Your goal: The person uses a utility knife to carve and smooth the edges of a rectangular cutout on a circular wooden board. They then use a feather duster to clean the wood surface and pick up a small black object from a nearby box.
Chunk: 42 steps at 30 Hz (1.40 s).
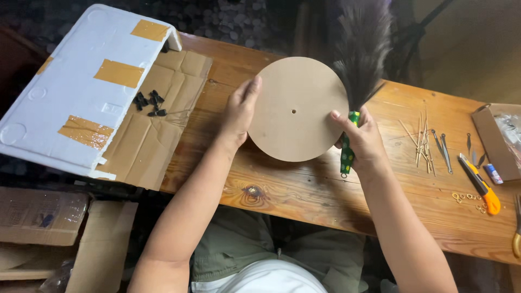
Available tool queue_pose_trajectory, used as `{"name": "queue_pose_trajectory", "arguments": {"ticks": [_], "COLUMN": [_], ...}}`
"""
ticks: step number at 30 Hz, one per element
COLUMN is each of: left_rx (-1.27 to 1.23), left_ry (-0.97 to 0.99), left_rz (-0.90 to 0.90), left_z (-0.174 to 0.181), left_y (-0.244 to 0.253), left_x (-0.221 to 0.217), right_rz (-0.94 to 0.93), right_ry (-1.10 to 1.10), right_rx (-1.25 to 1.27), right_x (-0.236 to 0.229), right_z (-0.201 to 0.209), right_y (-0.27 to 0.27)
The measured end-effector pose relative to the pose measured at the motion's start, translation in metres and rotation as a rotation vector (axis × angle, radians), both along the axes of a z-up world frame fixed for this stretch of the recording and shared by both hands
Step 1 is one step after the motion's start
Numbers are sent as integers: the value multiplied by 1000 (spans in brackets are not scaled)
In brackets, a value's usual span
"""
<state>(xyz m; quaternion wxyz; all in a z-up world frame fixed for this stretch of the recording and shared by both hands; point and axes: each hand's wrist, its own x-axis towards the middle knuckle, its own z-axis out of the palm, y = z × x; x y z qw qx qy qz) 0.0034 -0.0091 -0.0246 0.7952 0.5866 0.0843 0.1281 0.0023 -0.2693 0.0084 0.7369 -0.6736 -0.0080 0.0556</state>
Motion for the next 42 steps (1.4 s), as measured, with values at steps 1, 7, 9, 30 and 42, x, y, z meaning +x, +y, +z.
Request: {"name": "queue_pose_trajectory", "arguments": {"ticks": [1, 7, 9, 30, 42], "left_rx": [-2, 849, 852, -709, -656], "left_ry": [1, -210, 114, 109, 7], "left_rz": [1, 330, 134, -9, -44], "left_z": [-5, -10, 22, 36, 20], "left_y": [2, 3, 8, 3, 2], "left_x": [0, 2, -19, -16, -12], "right_rz": [1, 9, 85, -13, 100], "right_ry": [1, -373, -548, -359, -618], "right_rx": [-2, -217, -340, -1042, -1203], "right_x": [-5, -23, -22, -57, -77], "right_z": [11, 49, 50, 32, 21], "right_y": [4, 6, 5, -14, -27]}}
